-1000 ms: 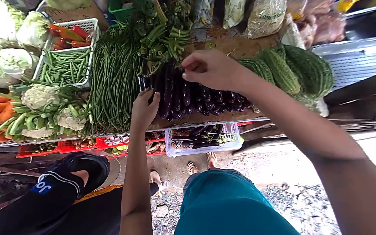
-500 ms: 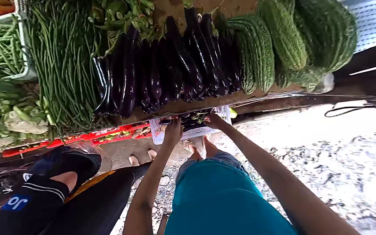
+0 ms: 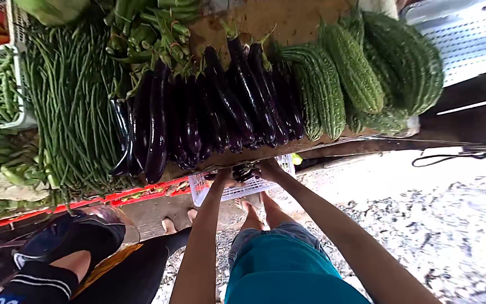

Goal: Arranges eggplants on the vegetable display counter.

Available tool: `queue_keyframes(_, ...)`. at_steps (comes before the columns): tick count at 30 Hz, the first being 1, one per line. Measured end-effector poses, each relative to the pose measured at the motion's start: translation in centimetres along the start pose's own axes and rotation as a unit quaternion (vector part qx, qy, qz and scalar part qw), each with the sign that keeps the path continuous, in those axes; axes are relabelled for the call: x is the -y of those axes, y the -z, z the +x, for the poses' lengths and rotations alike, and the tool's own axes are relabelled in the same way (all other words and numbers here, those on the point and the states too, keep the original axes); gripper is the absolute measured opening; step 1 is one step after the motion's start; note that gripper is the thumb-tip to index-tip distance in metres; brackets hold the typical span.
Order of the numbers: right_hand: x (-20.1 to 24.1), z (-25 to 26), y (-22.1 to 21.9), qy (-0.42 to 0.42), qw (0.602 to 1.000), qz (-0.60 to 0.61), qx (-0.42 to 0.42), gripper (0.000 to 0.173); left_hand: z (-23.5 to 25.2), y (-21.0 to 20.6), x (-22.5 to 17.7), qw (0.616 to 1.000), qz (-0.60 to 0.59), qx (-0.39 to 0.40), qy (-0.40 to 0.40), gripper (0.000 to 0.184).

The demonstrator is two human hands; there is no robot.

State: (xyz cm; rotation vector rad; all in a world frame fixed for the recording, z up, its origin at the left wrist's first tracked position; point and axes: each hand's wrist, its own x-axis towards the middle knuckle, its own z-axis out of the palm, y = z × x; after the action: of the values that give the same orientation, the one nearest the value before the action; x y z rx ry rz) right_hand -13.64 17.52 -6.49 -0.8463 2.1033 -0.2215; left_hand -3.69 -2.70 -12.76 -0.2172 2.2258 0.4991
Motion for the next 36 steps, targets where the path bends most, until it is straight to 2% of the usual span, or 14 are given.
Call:
queue_keyframes(2,2.1,-0.8,0.9,0.03,0.999,-0.031,-0.016,0.049,0.1,-0.9,-0.6,0.997,-0.029,-0.06,-0.022,0.117)
queue_keyframes(5,4.3,-2.5,1.2,0.128,0.98,-0.132,-0.077,0.032,-0.2,-1.5,-1.6,0.977,-0.115,-0.174,-0.032,0.09)
queue_keyframes(7,4.3,-4.1,0.9,0.209,0.938,-0.202,-0.189,0.027,-0.5,-2.0,-2.3,0.949,-0.182,-0.25,-0.062,0.072)
queue_keyframes(11,3.1,-10.3,0.5,0.328,0.82,-0.209,-0.42,0.027,-3.7,-1.1,-4.7,0.884,-0.275,-0.354,-0.136,0.065)
queue_keyframes(14,1.6,-14.9,-0.9,0.288,0.768,-0.171,-0.546,0.021,-7.5,-0.1,-7.5,0.866,-0.272,-0.373,-0.194,0.066)
queue_keyframes(17,-1.1,-17.1,-2.1,0.229,0.725,-0.153,-0.631,0.038,-10.7,0.9,-12.0,0.886,-0.206,-0.363,-0.204,0.066)
queue_keyframes(20,-1.5,-20.0,-1.4,0.152,0.708,-0.074,-0.685,0.049,-13.3,3.2,-16.8,0.88,-0.291,-0.328,-0.185,0.075)
queue_keyframes(23,-1.6,-21.6,0.8,0.132,0.716,0.151,-0.668,0.053,-17.1,8.2,-20.9,0.849,-0.425,-0.225,-0.22,0.081)
queue_keyframes(24,-1.5,-21.8,1.7,0.16,0.729,0.235,-0.622,0.063,-18.5,10.1,-22.2,0.839,-0.449,-0.186,-0.243,0.081)
queue_keyframes(26,-0.8,-22.4,4.1,0.218,0.755,0.387,-0.483,0.1,-20.8,13.5,-24.4,0.805,-0.507,-0.122,-0.284,0.073)
queue_keyframes(28,0.6,-23.0,6.9,0.26,0.747,0.464,-0.398,0.112,-22.2,16.5,-26.1,0.754,-0.571,-0.091,-0.311,0.063)
queue_keyframes(30,2.2,-23.2,10.3,0.274,0.738,0.459,-0.413,0.102,-23.7,19.9,-27.2,0.753,-0.582,-0.13,-0.277,0.067)
queue_keyframes(33,4.4,-22.9,15.6,0.172,0.761,0.452,-0.433,0.061,-23.7,24.3,-26.9,0.774,-0.548,-0.232,-0.215,0.086)
queue_keyframes(36,4.9,-21.1,20.2,0.117,0.783,0.46,-0.402,0.049,-21.3,28.0,-26.0,0.774,-0.536,-0.295,-0.16,0.091)
